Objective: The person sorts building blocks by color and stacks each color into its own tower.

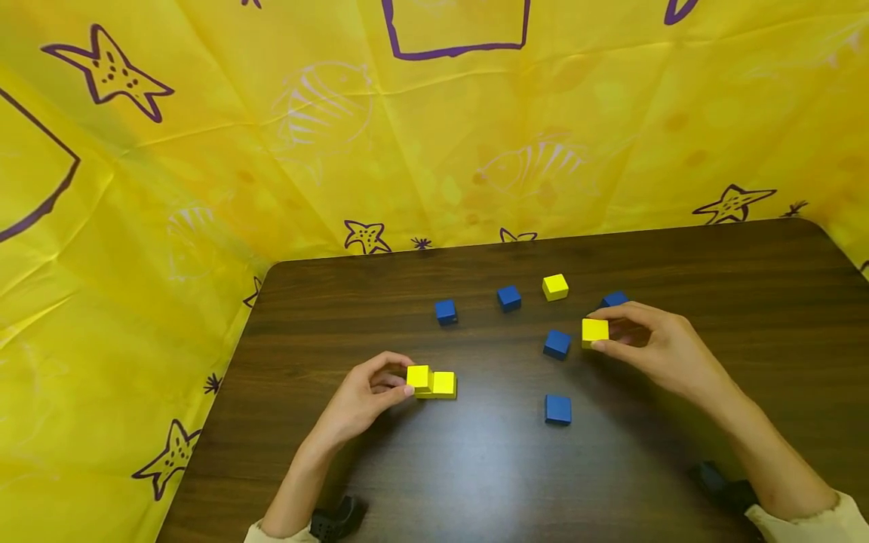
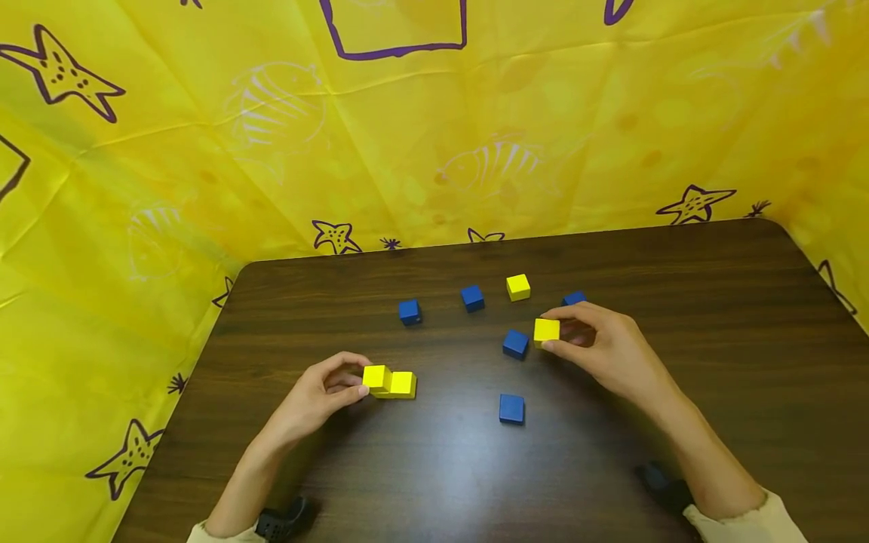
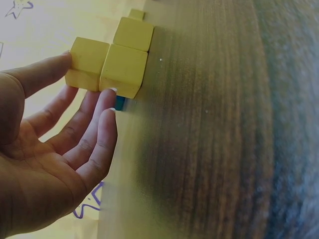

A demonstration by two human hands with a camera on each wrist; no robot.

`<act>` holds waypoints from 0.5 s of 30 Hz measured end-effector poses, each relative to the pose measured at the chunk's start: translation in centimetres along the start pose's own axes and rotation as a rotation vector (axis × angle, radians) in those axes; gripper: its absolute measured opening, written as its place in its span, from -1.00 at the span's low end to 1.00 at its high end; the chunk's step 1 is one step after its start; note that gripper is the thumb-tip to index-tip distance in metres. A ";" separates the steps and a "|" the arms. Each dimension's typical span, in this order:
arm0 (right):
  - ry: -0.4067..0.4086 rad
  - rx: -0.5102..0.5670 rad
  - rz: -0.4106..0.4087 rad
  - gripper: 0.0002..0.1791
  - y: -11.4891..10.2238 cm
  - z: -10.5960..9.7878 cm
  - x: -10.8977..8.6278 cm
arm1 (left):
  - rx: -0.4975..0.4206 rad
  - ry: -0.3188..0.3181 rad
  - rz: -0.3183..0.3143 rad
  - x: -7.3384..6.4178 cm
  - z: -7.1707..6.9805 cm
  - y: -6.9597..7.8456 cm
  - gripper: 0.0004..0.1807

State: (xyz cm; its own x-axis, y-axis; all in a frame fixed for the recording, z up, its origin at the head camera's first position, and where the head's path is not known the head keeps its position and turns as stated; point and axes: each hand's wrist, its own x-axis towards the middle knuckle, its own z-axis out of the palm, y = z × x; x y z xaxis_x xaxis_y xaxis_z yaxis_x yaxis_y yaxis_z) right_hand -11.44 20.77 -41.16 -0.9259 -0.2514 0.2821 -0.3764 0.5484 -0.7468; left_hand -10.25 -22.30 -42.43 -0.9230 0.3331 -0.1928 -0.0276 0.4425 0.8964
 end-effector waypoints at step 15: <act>-0.054 0.074 -0.011 -0.64 -2.3 2.3 0.9 | -0.013 0.000 0.005 -0.1 0.1 0.0 -0.64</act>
State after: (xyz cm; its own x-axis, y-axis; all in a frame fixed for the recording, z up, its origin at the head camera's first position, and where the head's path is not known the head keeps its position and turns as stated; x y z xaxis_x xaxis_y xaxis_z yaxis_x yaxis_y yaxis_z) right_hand -11.37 17.44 -40.60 -0.9176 -0.3010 0.2594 -0.3816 0.4855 -0.7865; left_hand -10.11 -22.26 -42.47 -0.9231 0.3354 -0.1881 -0.0278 0.4296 0.9026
